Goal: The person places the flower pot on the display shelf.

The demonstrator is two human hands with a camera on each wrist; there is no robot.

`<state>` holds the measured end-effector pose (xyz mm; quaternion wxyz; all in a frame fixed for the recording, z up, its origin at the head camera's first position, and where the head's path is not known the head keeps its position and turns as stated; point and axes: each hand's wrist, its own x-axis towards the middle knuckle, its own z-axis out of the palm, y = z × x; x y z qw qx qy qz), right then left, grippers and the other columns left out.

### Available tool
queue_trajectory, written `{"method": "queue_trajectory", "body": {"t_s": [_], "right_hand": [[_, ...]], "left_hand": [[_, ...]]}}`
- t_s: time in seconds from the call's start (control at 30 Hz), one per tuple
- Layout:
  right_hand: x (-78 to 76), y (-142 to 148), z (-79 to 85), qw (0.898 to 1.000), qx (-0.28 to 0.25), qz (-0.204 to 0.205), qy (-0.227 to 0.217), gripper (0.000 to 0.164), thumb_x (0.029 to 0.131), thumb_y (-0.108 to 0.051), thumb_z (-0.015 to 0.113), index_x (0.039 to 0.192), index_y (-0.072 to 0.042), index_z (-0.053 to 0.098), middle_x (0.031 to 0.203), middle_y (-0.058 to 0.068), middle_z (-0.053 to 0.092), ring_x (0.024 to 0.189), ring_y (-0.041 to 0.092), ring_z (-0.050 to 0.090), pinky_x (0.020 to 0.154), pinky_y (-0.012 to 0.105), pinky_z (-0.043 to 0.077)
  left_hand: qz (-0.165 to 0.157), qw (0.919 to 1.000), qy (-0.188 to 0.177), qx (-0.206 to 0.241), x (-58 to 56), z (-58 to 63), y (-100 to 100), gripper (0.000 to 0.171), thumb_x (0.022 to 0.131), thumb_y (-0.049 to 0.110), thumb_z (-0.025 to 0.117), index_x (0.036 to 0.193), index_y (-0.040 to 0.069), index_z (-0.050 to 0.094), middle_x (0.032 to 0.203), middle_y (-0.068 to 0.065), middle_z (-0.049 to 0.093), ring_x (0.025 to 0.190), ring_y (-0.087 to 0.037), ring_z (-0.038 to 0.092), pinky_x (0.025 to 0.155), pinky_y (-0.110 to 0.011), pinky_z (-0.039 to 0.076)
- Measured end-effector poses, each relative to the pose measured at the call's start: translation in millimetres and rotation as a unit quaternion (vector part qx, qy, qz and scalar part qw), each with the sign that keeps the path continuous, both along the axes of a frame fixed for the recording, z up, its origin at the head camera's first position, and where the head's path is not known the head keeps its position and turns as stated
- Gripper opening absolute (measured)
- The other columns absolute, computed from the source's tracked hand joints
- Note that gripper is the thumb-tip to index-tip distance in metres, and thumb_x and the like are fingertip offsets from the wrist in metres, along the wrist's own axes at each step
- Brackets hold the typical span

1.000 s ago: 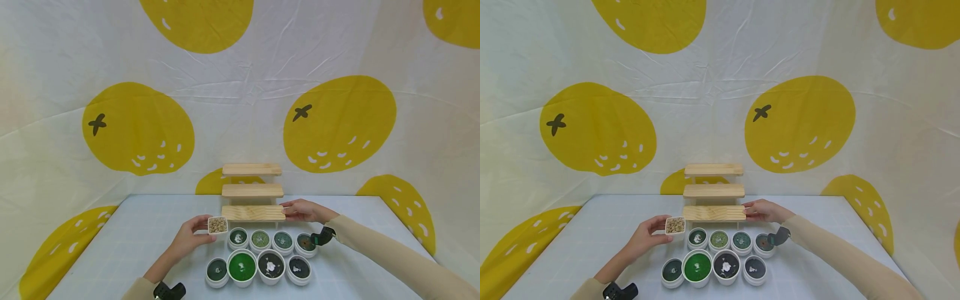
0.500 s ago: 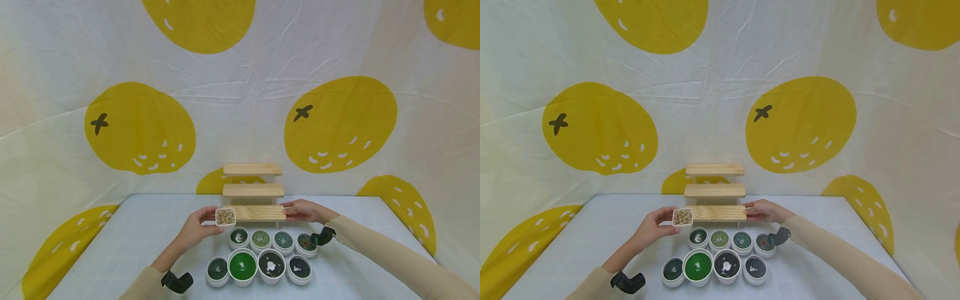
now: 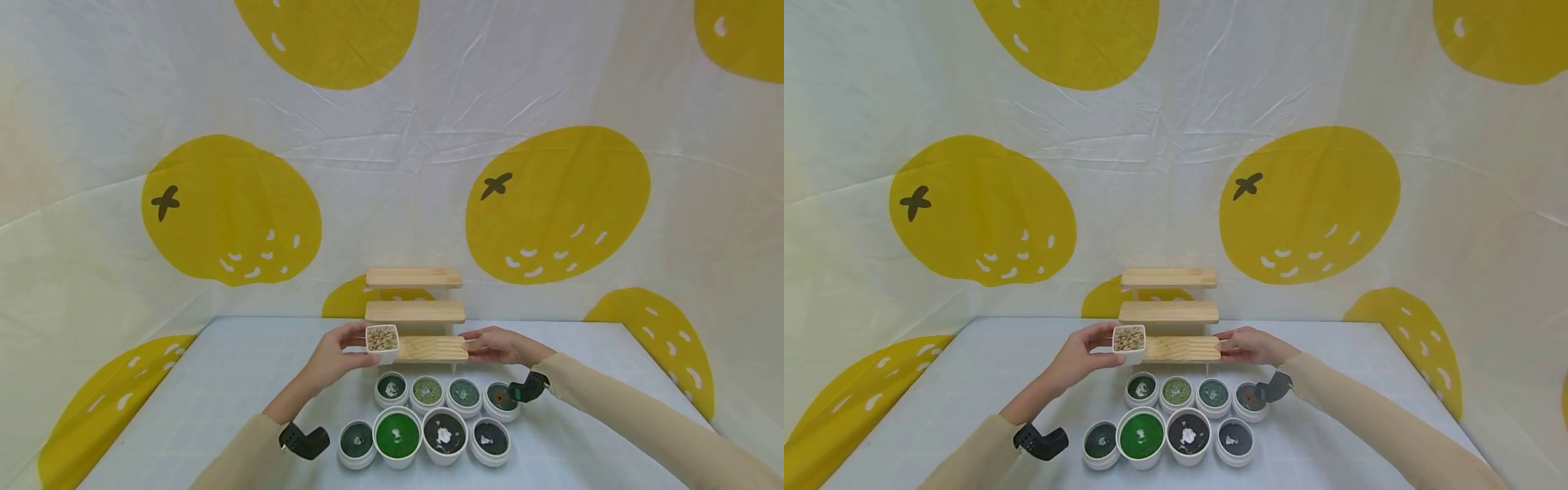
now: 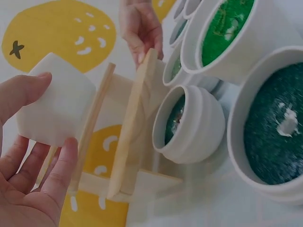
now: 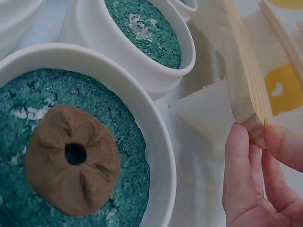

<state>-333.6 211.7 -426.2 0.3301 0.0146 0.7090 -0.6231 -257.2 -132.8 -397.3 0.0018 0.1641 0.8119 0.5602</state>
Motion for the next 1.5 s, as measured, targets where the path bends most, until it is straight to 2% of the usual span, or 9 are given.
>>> {"method": "queue_trajectory", "body": {"t_s": [0.23,0.53,0.7,0.87,1.07,1.23,1.5], "right_hand": [[0.8,1.0,3.8,1.000,0.018,-0.007,0.003,0.057,0.096,-0.004,0.052,0.146,0.009,0.027,0.100,0.008,0.064,0.083,0.011,0.066,0.079,0.023,0.057],[1.0,3.0,5.9,1.000,0.013,-0.003,0.010,0.058,0.096,-0.005,0.053,0.146,0.009,0.026,0.103,0.009,0.064,0.084,0.011,0.065,0.076,0.021,0.057],[0.6,2.7,6.2,1.000,0.021,-0.005,0.010,0.058,0.096,-0.006,0.054,0.146,0.008,0.028,0.103,0.009,0.064,0.083,0.011,0.065,0.075,0.020,0.057],[-0.8,2.0,4.5,0.999,0.030,-0.009,0.012,0.055,0.096,-0.005,0.053,0.145,0.008,0.031,0.103,0.010,0.064,0.083,0.012,0.066,0.076,0.021,0.058],[0.3,-0.3,4.3,1.000,0.026,-0.011,0.010,0.054,0.096,-0.004,0.053,0.144,0.009,0.031,0.101,0.009,0.065,0.083,0.012,0.066,0.077,0.022,0.058],[1.5,-0.3,3.8,1.000,0.025,-0.017,0.004,0.054,0.096,-0.005,0.053,0.144,0.008,0.032,0.101,0.010,0.066,0.083,0.012,0.067,0.076,0.022,0.058],[3.0,-1.2,1.6,1.000,0.019,-0.013,0.006,0.055,0.096,-0.005,0.054,0.144,0.009,0.032,0.103,0.011,0.066,0.083,0.012,0.067,0.076,0.022,0.058]], "left_hand": [[-0.002,0.9999,-0.007,0.011,-8.9,9.3,17.2,0.058,0.076,0.016,0.081,0.128,0.007,0.057,0.116,-0.013,0.065,0.102,-0.021,0.063,0.085,-0.032,0.055],[-0.044,0.9982,0.010,0.040,-21.2,20.3,35.0,0.056,0.076,0.012,0.080,0.127,0.007,0.058,0.117,-0.015,0.065,0.103,-0.023,0.063,0.082,-0.027,0.055],[-0.038,0.9986,-0.006,0.038,-27.0,26.6,44.2,0.059,0.077,0.014,0.079,0.130,0.006,0.055,0.122,-0.014,0.063,0.106,-0.024,0.063,0.083,-0.031,0.056],[-0.040,0.9981,-0.007,0.047,-32.8,35.3,53.0,0.058,0.076,0.013,0.079,0.130,0.006,0.056,0.120,-0.014,0.064,0.105,-0.023,0.063,0.084,-0.032,0.057],[-0.042,0.9982,0.008,0.042,-41.1,47.9,60.3,0.057,0.075,0.013,0.079,0.128,0.006,0.058,0.118,-0.014,0.065,0.102,-0.022,0.063,0.082,-0.030,0.057],[-0.053,0.9975,0.011,0.046,-48.4,57.9,64.9,0.057,0.077,0.011,0.078,0.129,0.005,0.057,0.117,-0.016,0.065,0.104,-0.028,0.063,0.083,-0.031,0.057],[-0.059,0.9975,0.032,0.022,-59.3,70.1,69.1,0.056,0.078,0.009,0.078,0.129,0.001,0.056,0.120,-0.018,0.064,0.103,-0.027,0.064,0.084,-0.032,0.058]]}}
